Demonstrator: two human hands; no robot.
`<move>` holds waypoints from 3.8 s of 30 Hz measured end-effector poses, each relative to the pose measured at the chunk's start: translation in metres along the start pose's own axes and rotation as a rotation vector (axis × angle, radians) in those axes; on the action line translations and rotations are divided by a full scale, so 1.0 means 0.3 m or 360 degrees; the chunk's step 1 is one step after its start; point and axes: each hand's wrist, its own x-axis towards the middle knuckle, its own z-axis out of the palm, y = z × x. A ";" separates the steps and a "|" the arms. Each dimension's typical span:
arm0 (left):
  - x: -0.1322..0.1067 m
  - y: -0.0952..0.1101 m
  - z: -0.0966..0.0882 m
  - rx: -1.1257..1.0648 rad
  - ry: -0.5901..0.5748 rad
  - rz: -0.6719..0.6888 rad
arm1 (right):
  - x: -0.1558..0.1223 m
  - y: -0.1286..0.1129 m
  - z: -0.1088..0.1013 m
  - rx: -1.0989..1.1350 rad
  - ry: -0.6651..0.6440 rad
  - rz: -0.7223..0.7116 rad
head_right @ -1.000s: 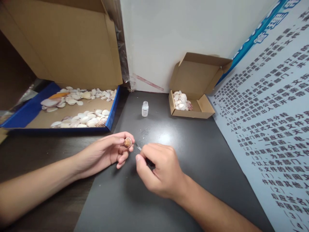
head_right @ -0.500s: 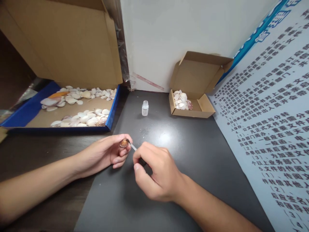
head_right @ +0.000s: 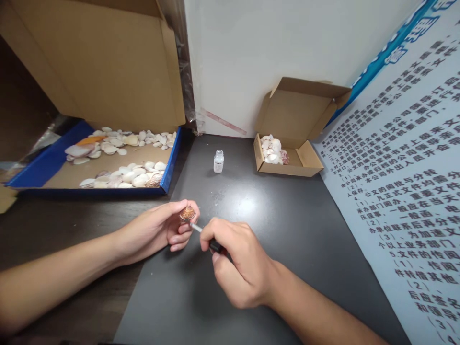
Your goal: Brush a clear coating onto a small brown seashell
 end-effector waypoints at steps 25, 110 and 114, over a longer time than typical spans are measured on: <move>-0.007 0.015 0.011 0.0038 -0.0048 -0.0037 | -0.032 0.015 0.021 0.0125 0.0203 0.0111; -0.009 0.025 0.012 -0.0097 -0.0055 -0.0144 | -0.048 -0.017 -0.008 -0.0194 0.0466 0.0229; -0.008 0.022 0.012 -0.0122 -0.0072 -0.0128 | -0.050 -0.015 -0.009 -0.0195 0.0492 0.0257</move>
